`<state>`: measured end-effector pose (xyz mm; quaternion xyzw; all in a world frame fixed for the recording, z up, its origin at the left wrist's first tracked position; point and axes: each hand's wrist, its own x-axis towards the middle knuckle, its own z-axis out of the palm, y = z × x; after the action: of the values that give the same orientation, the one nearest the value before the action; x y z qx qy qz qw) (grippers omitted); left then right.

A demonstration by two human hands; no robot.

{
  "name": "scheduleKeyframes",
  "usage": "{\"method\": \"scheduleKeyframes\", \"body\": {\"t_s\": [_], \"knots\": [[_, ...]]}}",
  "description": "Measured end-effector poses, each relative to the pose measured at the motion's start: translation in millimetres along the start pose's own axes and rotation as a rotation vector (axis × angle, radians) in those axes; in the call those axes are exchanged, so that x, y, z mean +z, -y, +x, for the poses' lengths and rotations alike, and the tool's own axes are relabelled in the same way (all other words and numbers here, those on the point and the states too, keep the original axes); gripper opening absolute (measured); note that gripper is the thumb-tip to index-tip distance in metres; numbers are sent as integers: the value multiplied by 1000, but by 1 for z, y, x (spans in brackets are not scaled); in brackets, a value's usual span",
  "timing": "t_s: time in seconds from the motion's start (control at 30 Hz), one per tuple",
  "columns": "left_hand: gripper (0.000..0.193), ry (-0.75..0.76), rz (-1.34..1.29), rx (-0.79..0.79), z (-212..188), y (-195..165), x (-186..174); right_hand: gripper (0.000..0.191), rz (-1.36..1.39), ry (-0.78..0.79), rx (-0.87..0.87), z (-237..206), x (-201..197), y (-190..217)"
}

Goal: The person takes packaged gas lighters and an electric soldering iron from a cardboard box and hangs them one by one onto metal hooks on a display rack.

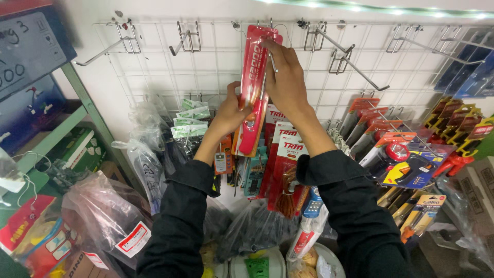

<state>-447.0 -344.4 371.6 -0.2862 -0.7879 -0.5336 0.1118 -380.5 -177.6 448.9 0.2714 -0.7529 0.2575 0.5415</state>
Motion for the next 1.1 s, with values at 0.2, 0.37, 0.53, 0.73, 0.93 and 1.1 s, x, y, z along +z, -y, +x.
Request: {"method": "scheduleKeyframes", "body": {"t_s": [0.2, 0.37, 0.53, 0.73, 0.93, 1.1], "knots": [[78, 65, -149, -15, -13, 2, -2, 47, -17, 55, -15, -3, -4, 0], [100, 50, -66, 26, -15, -2, 5, 49, -1, 44, -12, -4, -4, 1], [92, 22, 86, 39, -12, -3, 5, 50, -7, 51, -5, -5, -6, 1], [106, -27, 108, -3, -7, -8, 9, 50, -7, 55, 3, -4, -5, 0], [113, -20, 123, 36, -3, 4, 3, 50, -19, 63, 19, -6, -4, -2], [110, -22, 152, 34, 3, 10, 5, 53, -40, 55, -10, -6, -3, -5]]}}
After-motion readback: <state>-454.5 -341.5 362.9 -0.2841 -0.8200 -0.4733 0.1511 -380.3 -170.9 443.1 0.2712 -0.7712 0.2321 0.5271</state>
